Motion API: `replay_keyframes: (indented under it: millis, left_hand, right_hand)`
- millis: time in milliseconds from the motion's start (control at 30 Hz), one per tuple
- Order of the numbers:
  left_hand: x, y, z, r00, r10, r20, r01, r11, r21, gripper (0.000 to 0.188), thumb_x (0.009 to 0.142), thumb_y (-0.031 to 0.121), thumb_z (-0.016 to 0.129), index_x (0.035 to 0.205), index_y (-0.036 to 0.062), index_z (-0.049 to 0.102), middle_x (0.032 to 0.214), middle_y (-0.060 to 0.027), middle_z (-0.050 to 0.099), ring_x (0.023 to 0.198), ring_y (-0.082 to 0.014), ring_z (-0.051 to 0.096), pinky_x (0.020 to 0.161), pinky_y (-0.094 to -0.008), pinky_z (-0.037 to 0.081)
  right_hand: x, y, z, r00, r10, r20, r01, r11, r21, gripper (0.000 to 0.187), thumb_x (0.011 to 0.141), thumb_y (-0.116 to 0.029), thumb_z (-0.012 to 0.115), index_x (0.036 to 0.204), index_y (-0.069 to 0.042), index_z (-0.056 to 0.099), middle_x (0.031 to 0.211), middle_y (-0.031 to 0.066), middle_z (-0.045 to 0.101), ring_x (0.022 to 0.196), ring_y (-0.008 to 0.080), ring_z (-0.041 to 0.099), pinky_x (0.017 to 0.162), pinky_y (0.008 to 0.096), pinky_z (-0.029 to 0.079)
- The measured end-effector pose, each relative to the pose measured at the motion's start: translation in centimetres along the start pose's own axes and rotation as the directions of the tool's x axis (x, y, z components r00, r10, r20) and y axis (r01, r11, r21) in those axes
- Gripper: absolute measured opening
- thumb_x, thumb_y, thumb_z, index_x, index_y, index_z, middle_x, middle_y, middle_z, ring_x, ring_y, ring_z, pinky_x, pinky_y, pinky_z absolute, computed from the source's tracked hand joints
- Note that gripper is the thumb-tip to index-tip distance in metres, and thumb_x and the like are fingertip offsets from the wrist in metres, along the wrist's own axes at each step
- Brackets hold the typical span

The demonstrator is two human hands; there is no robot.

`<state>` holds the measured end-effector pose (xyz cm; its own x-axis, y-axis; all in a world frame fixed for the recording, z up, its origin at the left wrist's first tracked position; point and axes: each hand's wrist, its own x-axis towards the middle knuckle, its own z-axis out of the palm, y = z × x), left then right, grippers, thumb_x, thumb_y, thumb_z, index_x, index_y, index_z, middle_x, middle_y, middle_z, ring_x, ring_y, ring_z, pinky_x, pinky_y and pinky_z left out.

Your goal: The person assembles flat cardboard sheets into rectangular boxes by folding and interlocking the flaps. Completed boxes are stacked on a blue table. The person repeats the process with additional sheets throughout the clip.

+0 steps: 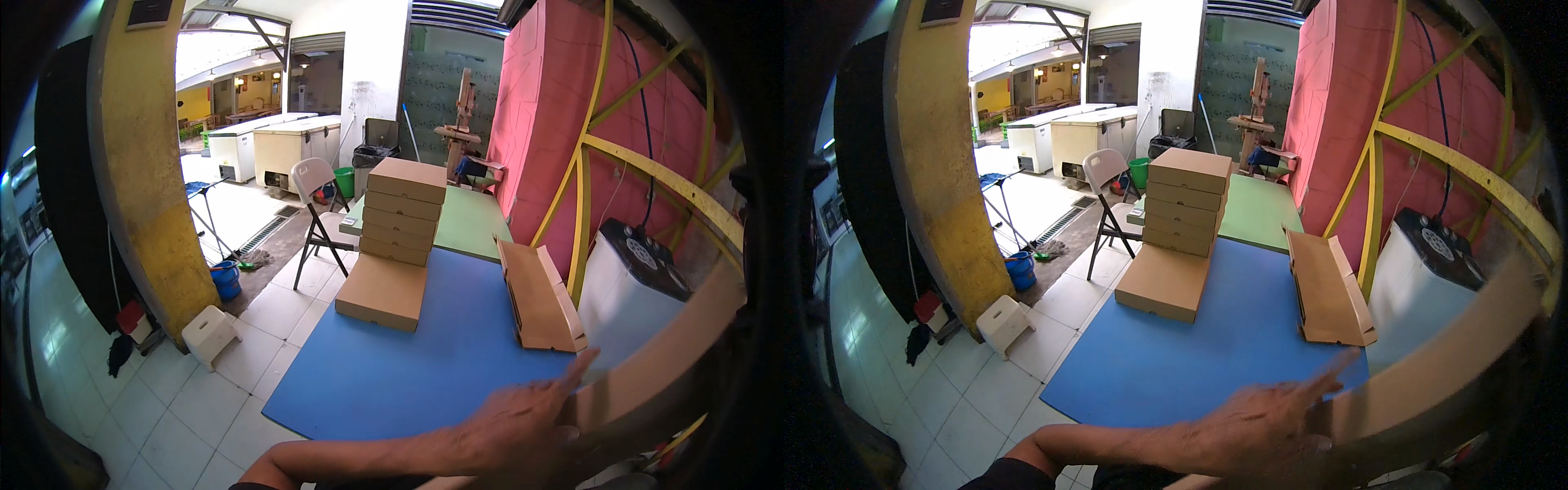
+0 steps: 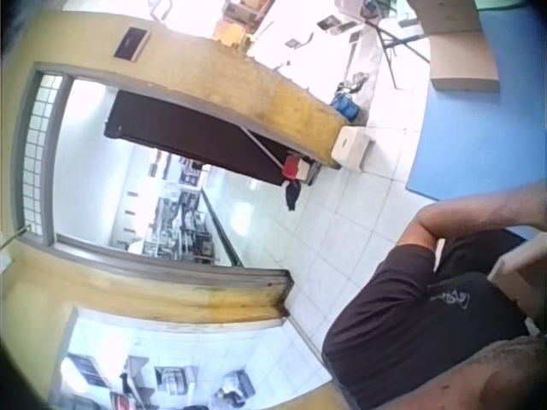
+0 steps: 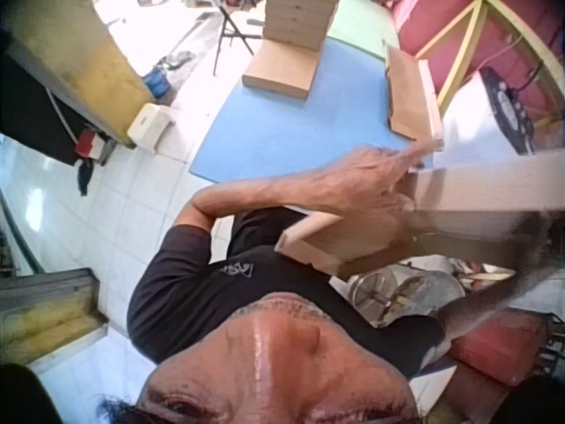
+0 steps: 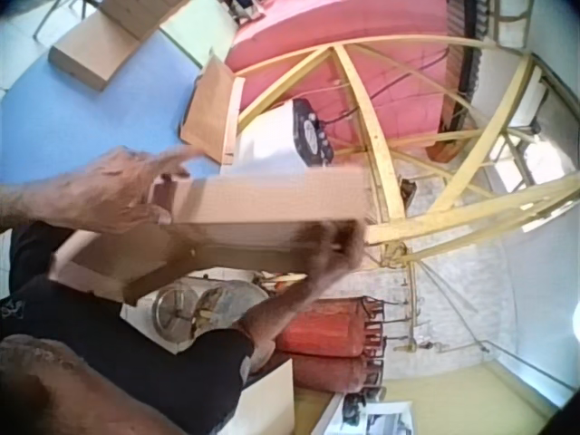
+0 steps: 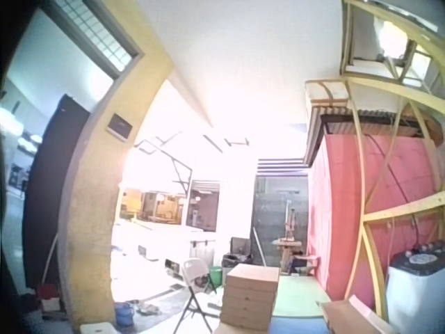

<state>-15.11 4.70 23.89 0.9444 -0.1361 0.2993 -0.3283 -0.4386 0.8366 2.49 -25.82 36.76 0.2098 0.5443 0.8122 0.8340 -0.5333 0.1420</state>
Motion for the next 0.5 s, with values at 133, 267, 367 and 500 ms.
replay_keyframes:
  millis: [133,267,367,500]
  left_hand:
    - [0.2,-0.3,0.3,0.888,0.266,-0.375,-0.213,0.961,0.177,0.093,0.088,0.027,0.075,0.157,0.0059,0.016,0.127,-0.0319,0.057,0.114,-0.0491,0.059,0.099,-0.0491,0.050]
    - [0.1,-0.8,-0.2,0.750,0.243,-0.614,-0.113,0.963,0.244,0.082,0.087,0.026,0.076,0.151,0.0034,0.031,0.120,-0.0298,0.062,0.103,-0.0449,0.065,0.087,-0.0446,0.055]
    - [-1.1,-1.6,-2.3,0.712,0.341,-0.614,-0.139,0.925,0.353,0.048,0.089,0.015,0.073,0.133,-0.0001,0.057,0.115,-0.0203,0.069,0.098,-0.0372,0.069,0.083,-0.0422,0.056]
    - [-3.5,-2.2,-5.4,0.832,0.315,-0.456,-0.196,0.937,0.288,0.034,0.089,0.008,0.070,0.123,0.0040,0.068,0.111,-0.0156,0.073,0.098,-0.0303,0.072,0.085,-0.0374,0.057]
  right_hand:
    - [-0.2,-7.1,6.3,0.995,-0.033,0.093,0.018,0.987,0.159,0.056,0.091,-0.049,0.063,0.120,-0.001,0.063,0.103,0.0169,0.068,0.095,0.0297,0.068,0.088,0.0412,0.052]
    - [-0.2,-12.1,8.7,0.969,-0.225,0.098,0.215,0.971,0.101,0.040,0.083,-0.021,0.070,0.118,-0.003,0.064,0.092,0.0170,0.064,0.086,0.0358,0.065,0.097,0.0500,0.049]
    - [0.1,-13.5,9.1,0.970,-0.223,0.101,0.209,0.969,0.128,0.035,0.085,-0.016,0.067,0.117,-0.003,0.063,0.086,0.0170,0.061,0.083,0.0358,0.063,0.098,0.0542,0.048]
    - [-0.2,-13.4,9.5,0.966,-0.233,0.113,0.220,0.968,0.118,0.039,0.088,-0.021,0.067,0.122,-0.003,0.060,0.087,0.0174,0.059,0.083,0.0353,0.062,0.100,0.0542,0.047]
